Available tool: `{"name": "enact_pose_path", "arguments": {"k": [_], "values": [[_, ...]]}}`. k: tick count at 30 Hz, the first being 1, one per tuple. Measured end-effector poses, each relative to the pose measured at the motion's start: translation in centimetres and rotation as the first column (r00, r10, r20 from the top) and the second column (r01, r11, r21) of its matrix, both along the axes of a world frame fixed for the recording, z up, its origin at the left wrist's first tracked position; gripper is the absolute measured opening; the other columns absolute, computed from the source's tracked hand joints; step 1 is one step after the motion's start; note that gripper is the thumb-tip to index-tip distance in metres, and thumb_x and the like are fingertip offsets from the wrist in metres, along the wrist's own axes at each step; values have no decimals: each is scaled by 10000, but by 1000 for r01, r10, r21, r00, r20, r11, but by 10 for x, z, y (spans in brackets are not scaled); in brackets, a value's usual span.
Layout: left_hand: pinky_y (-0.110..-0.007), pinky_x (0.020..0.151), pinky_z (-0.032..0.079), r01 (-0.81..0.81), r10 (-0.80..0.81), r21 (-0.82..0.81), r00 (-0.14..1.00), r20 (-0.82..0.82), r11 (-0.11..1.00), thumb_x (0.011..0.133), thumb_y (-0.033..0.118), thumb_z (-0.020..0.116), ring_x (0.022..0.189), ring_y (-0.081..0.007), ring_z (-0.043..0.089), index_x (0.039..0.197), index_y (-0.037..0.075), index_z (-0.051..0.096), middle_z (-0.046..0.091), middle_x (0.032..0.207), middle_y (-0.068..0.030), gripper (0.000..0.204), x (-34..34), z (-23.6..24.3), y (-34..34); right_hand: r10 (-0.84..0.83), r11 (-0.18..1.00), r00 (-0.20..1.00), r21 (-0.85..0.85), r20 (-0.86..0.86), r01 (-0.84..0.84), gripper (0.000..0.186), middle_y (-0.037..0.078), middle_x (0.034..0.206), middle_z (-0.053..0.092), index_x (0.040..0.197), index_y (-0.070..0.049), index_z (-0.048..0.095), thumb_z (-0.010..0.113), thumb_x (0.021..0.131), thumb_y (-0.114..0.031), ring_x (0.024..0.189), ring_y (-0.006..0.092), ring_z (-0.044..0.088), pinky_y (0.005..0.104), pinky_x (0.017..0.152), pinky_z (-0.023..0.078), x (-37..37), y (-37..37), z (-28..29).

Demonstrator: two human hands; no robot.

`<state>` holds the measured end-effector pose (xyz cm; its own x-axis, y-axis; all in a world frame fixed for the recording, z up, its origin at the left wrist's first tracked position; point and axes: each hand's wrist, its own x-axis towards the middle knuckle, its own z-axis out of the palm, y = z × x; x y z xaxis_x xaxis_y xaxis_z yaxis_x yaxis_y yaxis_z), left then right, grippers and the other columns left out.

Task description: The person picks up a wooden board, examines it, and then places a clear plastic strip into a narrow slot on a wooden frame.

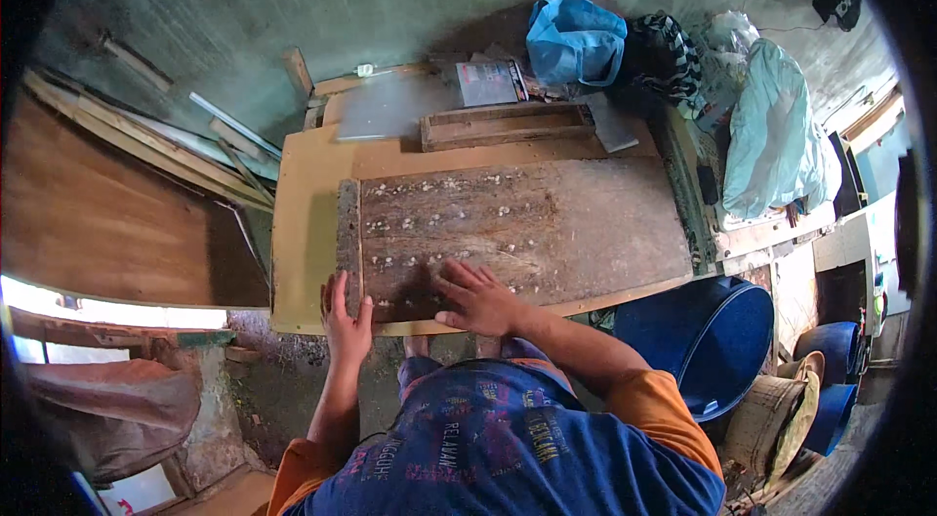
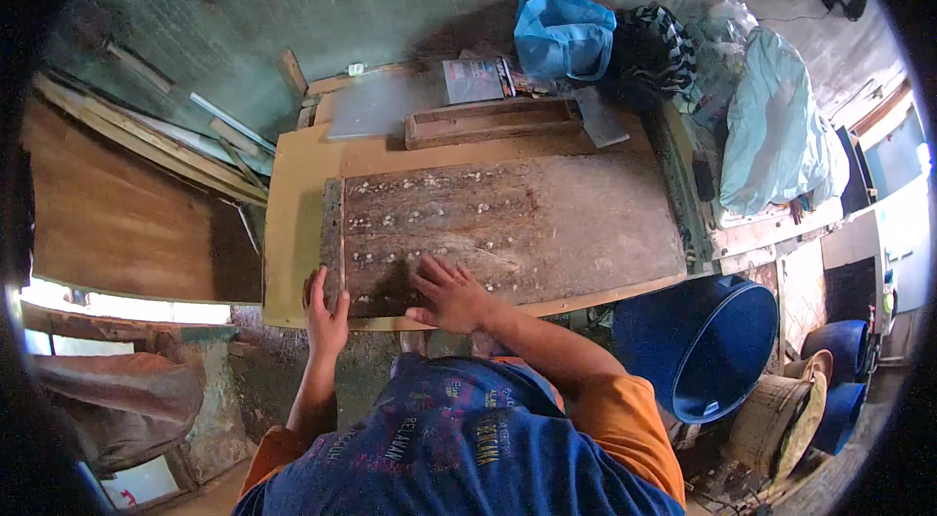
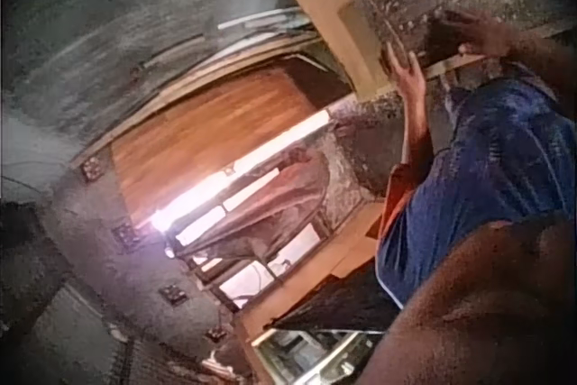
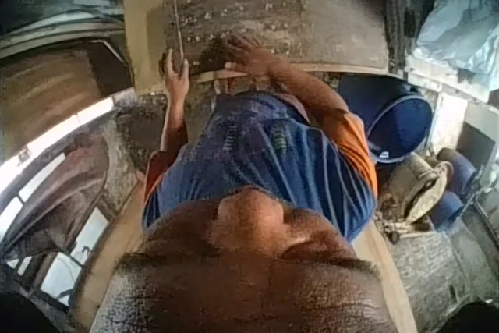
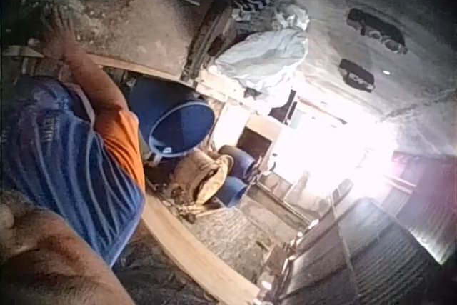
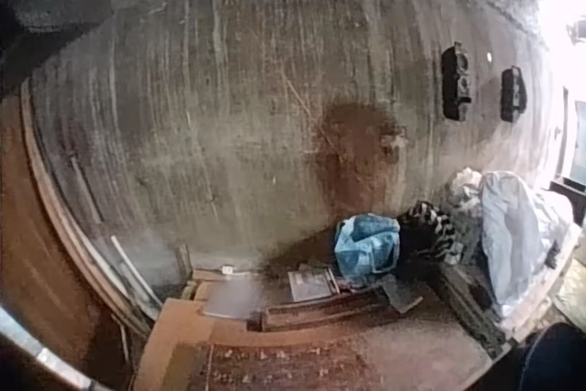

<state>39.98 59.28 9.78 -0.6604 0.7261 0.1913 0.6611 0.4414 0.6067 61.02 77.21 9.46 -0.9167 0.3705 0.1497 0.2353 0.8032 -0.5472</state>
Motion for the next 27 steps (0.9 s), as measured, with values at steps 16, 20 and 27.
{"name": "enact_pose_path", "arguments": {"k": [16,20,27], "values": [[-528,1126,202,-33,39,-187,999,25,982,966,333,479,1364,-463,255,1475,163,318,267,1498,-236,560,-3,-29,0,-196,981,948,64,252,186,776,202,1556,166,1500,-129,245,450,905,-582,1453,366,91,531,1164,80,-163,78,-40],[-516,1129,201,-3,10,-148,999,47,989,985,318,423,1362,-451,265,1470,139,328,289,1492,-222,526,-11,-35,-3,43,997,958,50,283,-60,743,161,1580,120,1504,-117,232,415,934,-556,1467,328,52,518,1167,32,-168,28,-34],[-479,1139,202,-5,18,-116,994,111,993,994,290,405,1387,-390,248,1457,132,348,303,1490,-202,493,-9,-38,1,362,918,917,108,168,-382,699,150,1560,196,1487,-109,272,456,934,-496,1454,305,144,504,1172,60,-96,-41,-45]]}}
